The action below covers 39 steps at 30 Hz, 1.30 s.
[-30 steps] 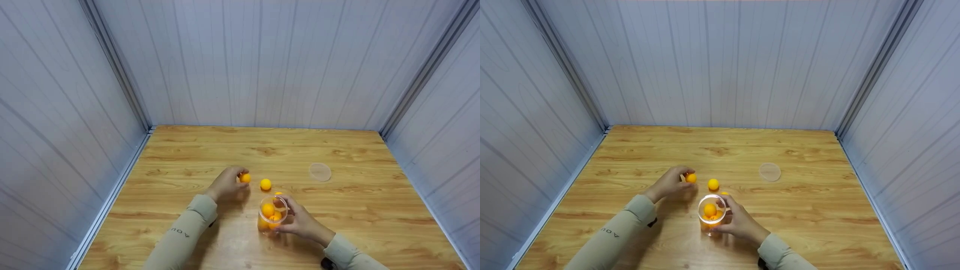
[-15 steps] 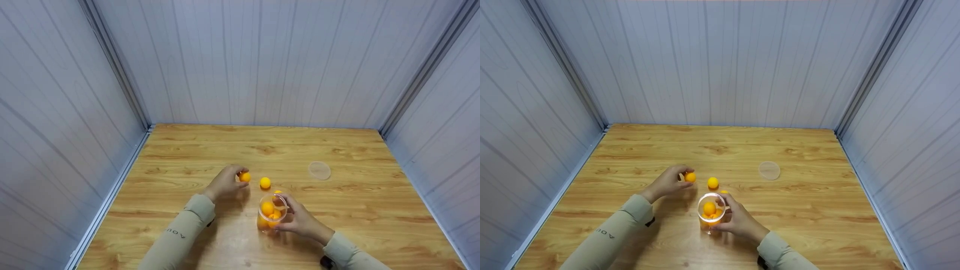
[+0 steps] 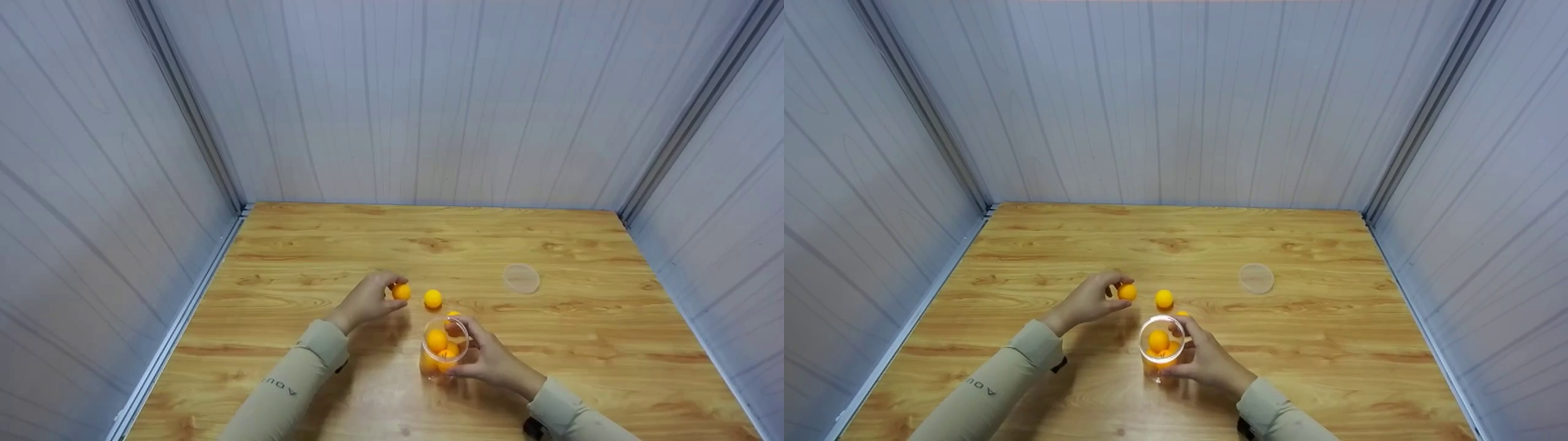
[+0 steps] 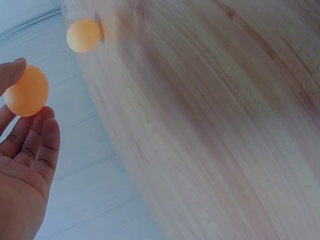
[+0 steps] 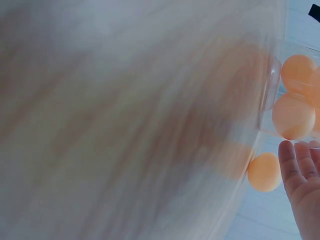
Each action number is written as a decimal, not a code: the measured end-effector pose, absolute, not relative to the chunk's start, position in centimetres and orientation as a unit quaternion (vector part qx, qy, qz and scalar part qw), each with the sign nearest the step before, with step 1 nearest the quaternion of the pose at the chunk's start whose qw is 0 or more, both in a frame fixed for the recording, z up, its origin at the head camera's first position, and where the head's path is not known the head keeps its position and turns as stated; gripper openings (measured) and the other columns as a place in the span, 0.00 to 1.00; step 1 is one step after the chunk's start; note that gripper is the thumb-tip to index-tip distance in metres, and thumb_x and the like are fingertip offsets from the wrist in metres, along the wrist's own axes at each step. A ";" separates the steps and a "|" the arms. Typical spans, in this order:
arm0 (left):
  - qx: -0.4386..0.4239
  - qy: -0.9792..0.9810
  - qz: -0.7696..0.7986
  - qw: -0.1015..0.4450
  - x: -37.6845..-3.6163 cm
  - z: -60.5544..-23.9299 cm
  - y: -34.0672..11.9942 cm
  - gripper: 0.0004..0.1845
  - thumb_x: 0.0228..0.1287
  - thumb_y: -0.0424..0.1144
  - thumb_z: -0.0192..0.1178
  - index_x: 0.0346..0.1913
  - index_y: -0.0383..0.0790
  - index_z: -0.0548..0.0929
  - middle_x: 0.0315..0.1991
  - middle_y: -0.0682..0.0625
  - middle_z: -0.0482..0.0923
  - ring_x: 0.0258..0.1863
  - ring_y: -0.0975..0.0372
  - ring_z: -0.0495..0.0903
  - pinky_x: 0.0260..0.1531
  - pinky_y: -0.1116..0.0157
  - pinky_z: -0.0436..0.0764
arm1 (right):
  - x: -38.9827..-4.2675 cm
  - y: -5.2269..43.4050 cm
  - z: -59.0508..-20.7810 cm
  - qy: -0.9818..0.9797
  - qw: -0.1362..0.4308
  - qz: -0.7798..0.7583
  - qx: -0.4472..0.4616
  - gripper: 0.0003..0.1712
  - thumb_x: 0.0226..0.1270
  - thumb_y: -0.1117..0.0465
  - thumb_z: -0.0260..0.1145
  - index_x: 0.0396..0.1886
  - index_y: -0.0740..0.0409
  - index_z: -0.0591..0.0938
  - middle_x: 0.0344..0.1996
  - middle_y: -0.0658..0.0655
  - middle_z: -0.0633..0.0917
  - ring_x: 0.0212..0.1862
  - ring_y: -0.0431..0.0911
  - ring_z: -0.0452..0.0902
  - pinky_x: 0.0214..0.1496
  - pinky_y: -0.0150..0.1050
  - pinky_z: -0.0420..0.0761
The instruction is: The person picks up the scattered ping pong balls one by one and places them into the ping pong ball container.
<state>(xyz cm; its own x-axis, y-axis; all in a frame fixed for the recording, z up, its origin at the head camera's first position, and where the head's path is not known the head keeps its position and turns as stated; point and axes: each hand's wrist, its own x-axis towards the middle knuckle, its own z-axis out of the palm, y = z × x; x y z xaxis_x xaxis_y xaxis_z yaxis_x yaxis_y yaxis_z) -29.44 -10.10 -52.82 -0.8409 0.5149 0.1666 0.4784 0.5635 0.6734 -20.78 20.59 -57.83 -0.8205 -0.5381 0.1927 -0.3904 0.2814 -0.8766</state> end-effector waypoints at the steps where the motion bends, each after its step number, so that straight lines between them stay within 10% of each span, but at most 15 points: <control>1: 0.281 0.884 0.373 0.026 -29.3 -52.7 -10.0 0.21 0.73 0.35 0.72 0.65 0.33 0.85 0.57 0.42 0.87 0.54 0.53 0.83 0.57 0.52 0.85 | -20.8 20.6 -57.8 0.797 0.070 -0.525 -0.291 0.51 0.60 0.58 0.86 0.77 0.63 0.68 0.66 0.67 0.82 0.68 0.65 0.78 0.68 0.54 0.84; 39: 0.356 0.865 0.354 0.013 -26.5 -50.0 -7.5 0.21 0.72 0.36 0.73 0.64 0.32 0.85 0.57 0.44 0.88 0.52 0.55 0.85 0.55 0.52 0.87 | -20.9 20.9 -58.0 0.791 0.082 -0.529 -0.296 0.48 0.64 0.60 0.83 0.78 0.61 0.67 0.71 0.70 0.79 0.72 0.70 0.74 0.68 0.53 0.82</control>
